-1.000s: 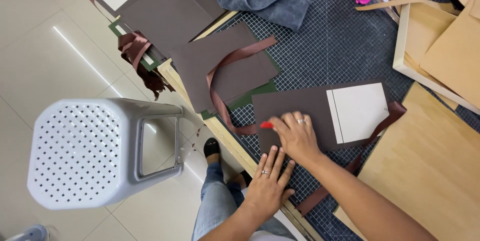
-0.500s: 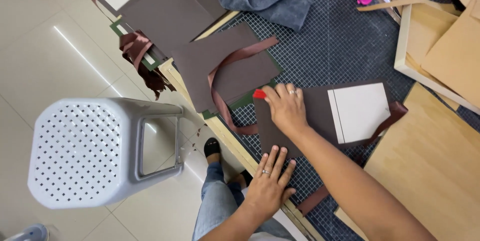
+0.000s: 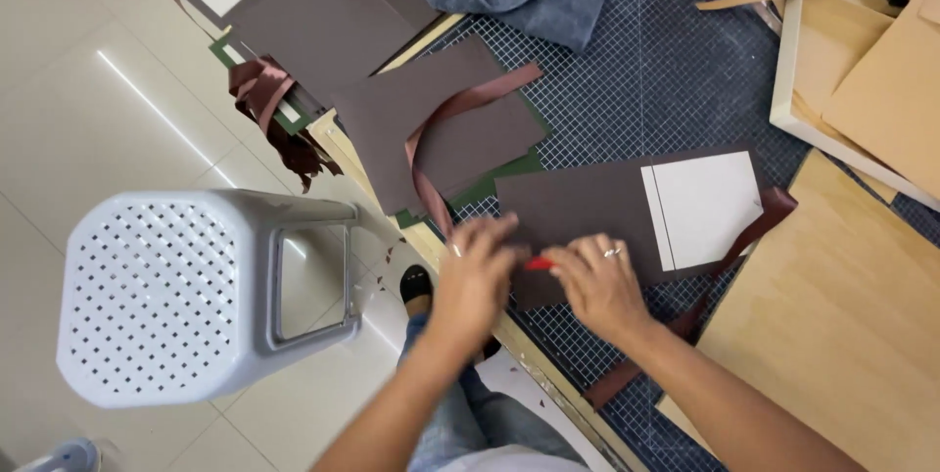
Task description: Smoothing and pressing paper onto cardboard covers and attaching ribbons to assemble handmade notebooks.
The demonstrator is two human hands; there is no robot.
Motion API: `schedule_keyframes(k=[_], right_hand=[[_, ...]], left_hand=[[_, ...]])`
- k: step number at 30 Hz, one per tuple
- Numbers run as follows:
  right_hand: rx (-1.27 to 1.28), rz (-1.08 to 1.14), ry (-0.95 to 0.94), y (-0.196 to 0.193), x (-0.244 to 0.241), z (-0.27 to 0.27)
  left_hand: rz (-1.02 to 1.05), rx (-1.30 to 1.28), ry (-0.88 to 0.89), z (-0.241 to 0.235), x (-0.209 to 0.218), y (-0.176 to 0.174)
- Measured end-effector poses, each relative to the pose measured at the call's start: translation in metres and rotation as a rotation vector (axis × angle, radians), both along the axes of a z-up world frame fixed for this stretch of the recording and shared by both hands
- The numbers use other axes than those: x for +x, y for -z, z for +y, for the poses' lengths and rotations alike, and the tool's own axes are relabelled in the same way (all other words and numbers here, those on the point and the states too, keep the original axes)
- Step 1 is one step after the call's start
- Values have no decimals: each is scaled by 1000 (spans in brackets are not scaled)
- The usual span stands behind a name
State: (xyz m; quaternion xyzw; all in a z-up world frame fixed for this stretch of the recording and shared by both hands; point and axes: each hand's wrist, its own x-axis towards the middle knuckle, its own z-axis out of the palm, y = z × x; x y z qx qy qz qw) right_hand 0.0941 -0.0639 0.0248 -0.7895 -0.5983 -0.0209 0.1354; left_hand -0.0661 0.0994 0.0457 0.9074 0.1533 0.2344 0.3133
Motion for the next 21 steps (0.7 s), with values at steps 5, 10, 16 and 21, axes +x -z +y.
schedule_keyframes(k=[5, 10, 16, 21], right_hand=[[72, -59, -86, 9, -14, 8], [41, -90, -88, 15, -29, -15], [39, -81, -67, 7, -18, 7], [-27, -39, -105, 18, -34, -27]], left_hand=[[74, 171, 80, 53, 49, 42], [65, 313, 92, 60, 63, 63], [88, 306, 135, 57, 53, 58], [90, 302, 144, 63, 60, 62]])
